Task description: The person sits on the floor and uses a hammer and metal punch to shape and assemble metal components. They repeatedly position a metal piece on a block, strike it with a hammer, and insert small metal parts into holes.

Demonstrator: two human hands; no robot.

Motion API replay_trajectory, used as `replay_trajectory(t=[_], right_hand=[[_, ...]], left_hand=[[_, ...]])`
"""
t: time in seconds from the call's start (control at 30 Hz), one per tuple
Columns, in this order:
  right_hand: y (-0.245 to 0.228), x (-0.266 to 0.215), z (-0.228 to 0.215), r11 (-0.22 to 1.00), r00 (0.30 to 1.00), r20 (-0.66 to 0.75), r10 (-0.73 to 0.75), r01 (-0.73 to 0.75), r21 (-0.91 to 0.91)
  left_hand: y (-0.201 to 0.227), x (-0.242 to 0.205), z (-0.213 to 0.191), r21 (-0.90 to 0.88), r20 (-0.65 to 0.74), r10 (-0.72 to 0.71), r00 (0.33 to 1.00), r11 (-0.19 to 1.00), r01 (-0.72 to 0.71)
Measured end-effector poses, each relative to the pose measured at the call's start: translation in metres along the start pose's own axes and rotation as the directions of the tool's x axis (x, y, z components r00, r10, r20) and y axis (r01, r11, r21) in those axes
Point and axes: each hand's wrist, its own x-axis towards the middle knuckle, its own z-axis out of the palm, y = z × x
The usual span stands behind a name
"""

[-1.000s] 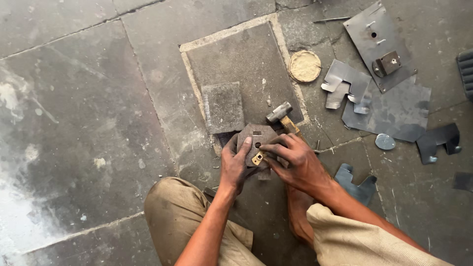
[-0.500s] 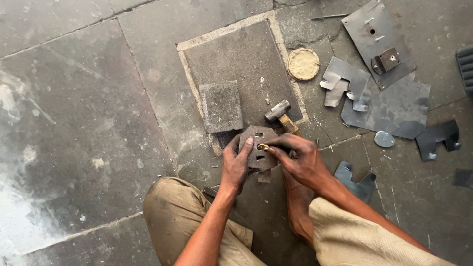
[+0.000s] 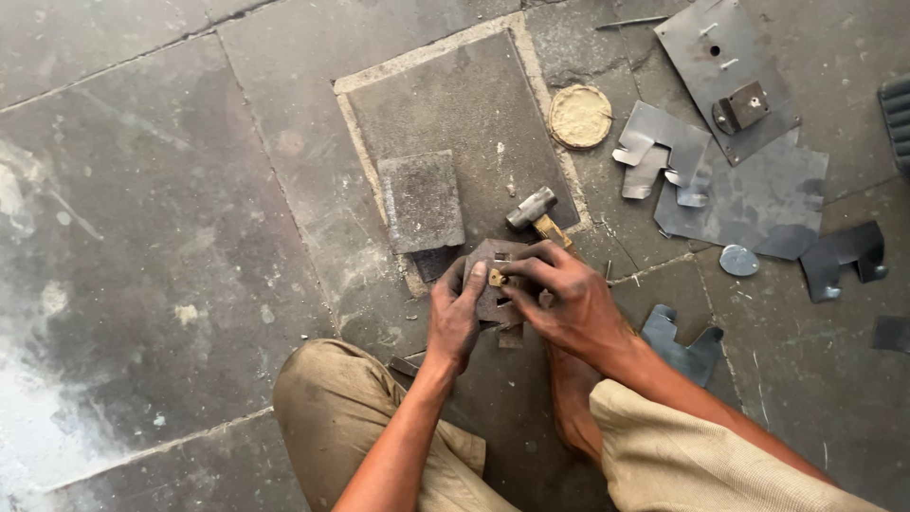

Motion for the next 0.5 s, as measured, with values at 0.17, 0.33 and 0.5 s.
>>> replay_trajectory(t=[0.17, 0.33, 0.5], right_hand=[[0.005, 0.000, -0.003, 0.987, 0.990, -0.064, -0.125, 0.117, -0.112], [0.010, 0.006, -0.005, 0.994, 0.995, -0.006, -0.097, 0.096, -0.051], [0.051, 0.058, -0.068, 0.976, 0.963, -0.223, 0.153, -0.183, -0.116]], left_hand=[[0.000, 0.000, 0.002, -0.050, 0.011, -0.007, 1.000, 0.999, 0.008], [0.004, 0.004, 0.003, -0.126, -0.016, -0.065, 0.998, 0.990, 0.062], [0.008, 0.017, 0.005, -0.148, -0.051, -0.096, 0.994, 0.985, 0.088]])
